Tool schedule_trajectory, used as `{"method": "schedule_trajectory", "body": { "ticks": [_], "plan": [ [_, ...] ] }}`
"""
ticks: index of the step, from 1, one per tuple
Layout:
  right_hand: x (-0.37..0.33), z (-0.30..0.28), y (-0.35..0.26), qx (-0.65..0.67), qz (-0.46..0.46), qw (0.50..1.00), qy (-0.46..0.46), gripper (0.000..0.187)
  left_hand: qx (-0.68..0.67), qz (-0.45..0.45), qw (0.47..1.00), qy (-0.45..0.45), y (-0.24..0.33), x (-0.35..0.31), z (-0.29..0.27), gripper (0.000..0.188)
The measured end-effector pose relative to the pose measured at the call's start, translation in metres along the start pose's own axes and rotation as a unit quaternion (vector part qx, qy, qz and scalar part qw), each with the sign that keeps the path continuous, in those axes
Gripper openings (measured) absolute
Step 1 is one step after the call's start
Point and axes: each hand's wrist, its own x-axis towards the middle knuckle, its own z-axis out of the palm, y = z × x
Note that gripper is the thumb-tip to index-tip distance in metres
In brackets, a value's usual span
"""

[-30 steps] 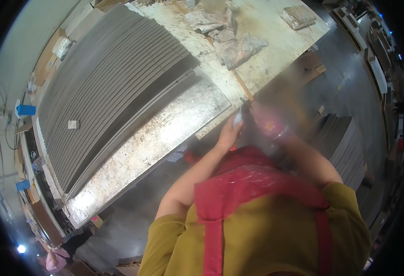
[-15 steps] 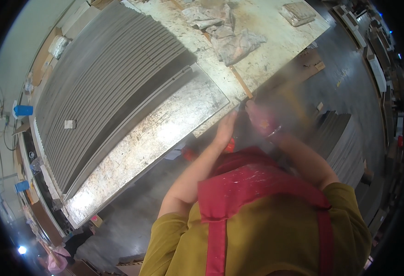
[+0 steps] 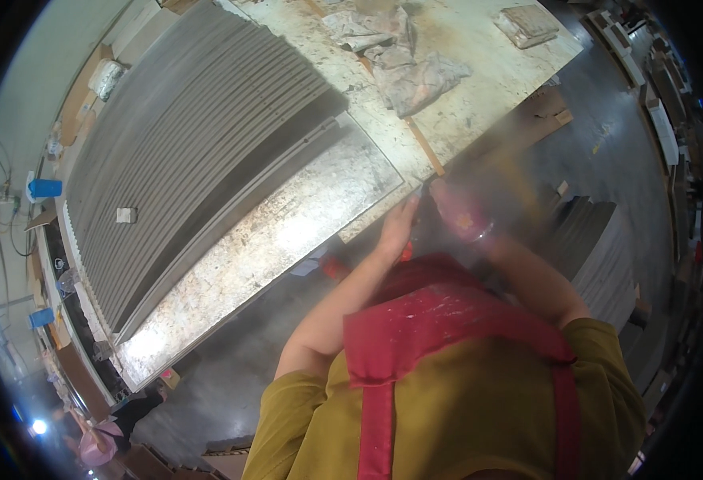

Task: The person cleans a grooved wooden panel using a small white sponge, moving it along the grooves. They then apply a liquid from a small bottle to the edge of the panel and wipe it down with a cloth.

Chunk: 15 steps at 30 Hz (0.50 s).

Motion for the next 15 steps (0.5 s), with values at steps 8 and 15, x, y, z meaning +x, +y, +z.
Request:
{"method": "schedule_trajectory", "body": {
  "ticks": [8,15],
  "plan": [
    [-0.002,0.007,0.01,-0.024,0.012,1.0,0.004,0.019,0.005,0.012,1.0,0.012,0.015,-0.008,0.008,0.055],
    [0.006,-0.001,0.004,-0.075,-0.009,0.997,-0.023,0.022,-0.104,-0.068,0.992,-0.03,0.016,-0.011,0.008,0.044]
  ]
}}
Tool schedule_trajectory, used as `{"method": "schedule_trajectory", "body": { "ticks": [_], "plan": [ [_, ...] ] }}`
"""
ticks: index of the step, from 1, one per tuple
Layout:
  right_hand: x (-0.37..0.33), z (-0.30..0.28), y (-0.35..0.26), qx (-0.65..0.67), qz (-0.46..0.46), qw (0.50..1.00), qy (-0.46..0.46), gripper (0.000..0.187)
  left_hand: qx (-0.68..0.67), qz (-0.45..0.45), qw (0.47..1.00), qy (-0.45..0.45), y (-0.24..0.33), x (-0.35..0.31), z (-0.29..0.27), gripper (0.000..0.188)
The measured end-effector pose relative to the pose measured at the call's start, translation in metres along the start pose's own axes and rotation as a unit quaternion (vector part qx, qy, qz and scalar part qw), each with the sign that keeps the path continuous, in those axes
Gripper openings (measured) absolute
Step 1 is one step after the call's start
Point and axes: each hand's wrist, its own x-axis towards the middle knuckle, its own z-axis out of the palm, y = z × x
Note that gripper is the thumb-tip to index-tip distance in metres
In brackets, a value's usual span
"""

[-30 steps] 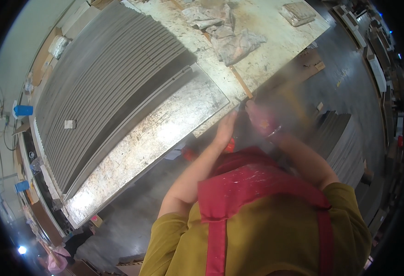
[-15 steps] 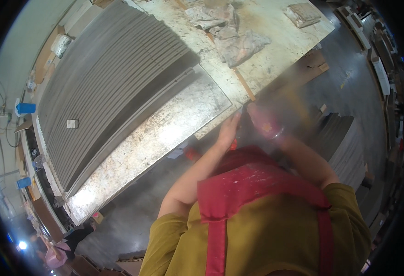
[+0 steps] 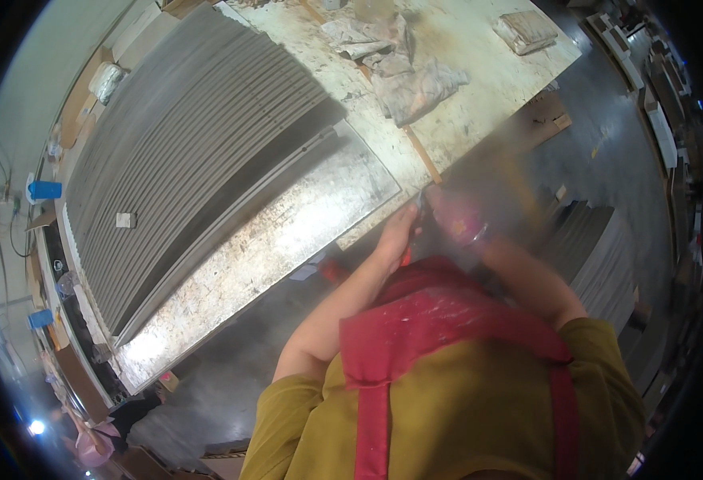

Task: The person cleans a grooved wooden panel using a small white sponge, moving it along the grooves. They then apply a liquid from a small bottle to the edge of the panel and wipe it down with a cloth.

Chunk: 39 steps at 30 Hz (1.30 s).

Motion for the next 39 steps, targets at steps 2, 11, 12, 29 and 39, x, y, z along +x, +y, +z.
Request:
{"method": "schedule_trajectory", "body": {
  "ticks": [2,11,12,29,39],
  "plan": [
    [0.0,0.006,0.002,0.006,0.012,1.0,0.01,0.023,-0.018,-0.009,1.0,-0.002,0.005,-0.001,0.006,0.042],
    [0.003,0.001,-0.002,0.01,0.021,0.999,-0.022,0.025,-0.009,-0.013,1.0,-0.008,0.003,0.006,-0.004,0.04],
    [0.004,0.0,-0.002,0.009,0.02,1.0,-0.02,0.025,-0.015,-0.007,1.0,-0.007,0.001,0.006,-0.003,0.039],
    [0.023,-0.038,-0.017,0.023,0.05,0.989,-0.138,0.02,-0.042,0.008,0.999,-0.017,0.0,0.008,-0.002,0.033],
    [-0.025,-0.006,0.045,0.244,0.047,0.967,0.061,0.017,-0.038,0.046,0.981,-0.187,0.033,-0.07,0.002,0.034]
  ]
}}
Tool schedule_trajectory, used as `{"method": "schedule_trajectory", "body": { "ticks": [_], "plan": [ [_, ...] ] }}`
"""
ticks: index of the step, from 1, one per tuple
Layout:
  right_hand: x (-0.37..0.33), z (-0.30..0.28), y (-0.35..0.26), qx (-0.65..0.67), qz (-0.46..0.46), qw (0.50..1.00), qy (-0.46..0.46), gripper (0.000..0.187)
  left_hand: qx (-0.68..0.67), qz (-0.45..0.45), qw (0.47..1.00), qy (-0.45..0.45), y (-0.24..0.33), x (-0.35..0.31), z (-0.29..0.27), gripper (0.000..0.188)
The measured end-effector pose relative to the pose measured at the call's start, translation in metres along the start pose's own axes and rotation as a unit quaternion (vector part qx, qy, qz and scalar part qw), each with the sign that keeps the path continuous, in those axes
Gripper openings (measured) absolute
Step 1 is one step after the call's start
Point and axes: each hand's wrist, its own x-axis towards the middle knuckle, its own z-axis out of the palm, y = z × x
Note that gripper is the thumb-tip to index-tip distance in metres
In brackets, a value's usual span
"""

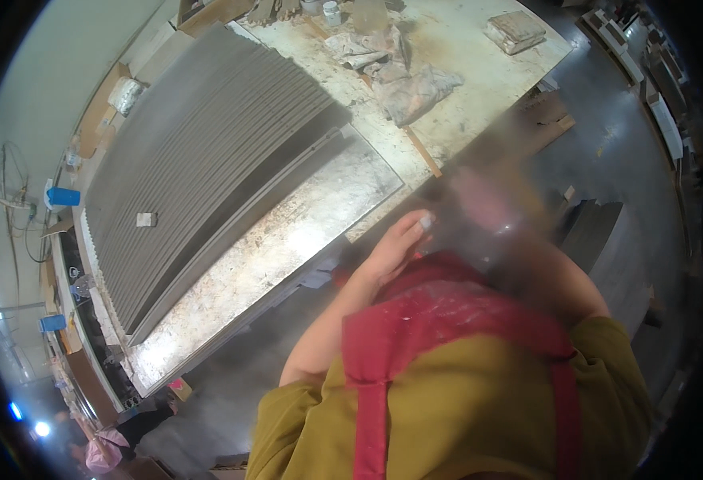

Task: The person cleans a grooved wooden panel using a small white sponge, moving it along the grooves. They then apply a liquid from a small bottle to the edge of the panel and wipe it down with a cloth.

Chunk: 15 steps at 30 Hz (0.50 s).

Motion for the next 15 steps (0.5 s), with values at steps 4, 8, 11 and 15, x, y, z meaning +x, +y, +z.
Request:
{"method": "schedule_trajectory", "body": {
  "ticks": [4,8,11,15],
  "plan": [
    [-0.011,-0.026,-0.044,0.058,0.04,0.997,0.006,0.016,0.018,0.092,0.995,-0.039,0.034,-0.032,0.008,0.032],
    [-0.019,-0.033,-0.058,0.128,0.124,0.984,-0.015,0.011,0.089,0.137,0.986,0.04,0.042,-0.053,-0.005,0.036],
    [-0.028,-0.023,-0.038,0.266,0.212,0.94,-0.013,0.01,0.067,0.155,0.984,0.057,0.04,-0.064,-0.006,0.038],
    [-0.027,-0.019,-0.002,0.419,0.335,0.842,-0.055,0.009,0.078,0.157,0.983,0.049,0.034,-0.069,-0.012,0.044]
  ]
}}
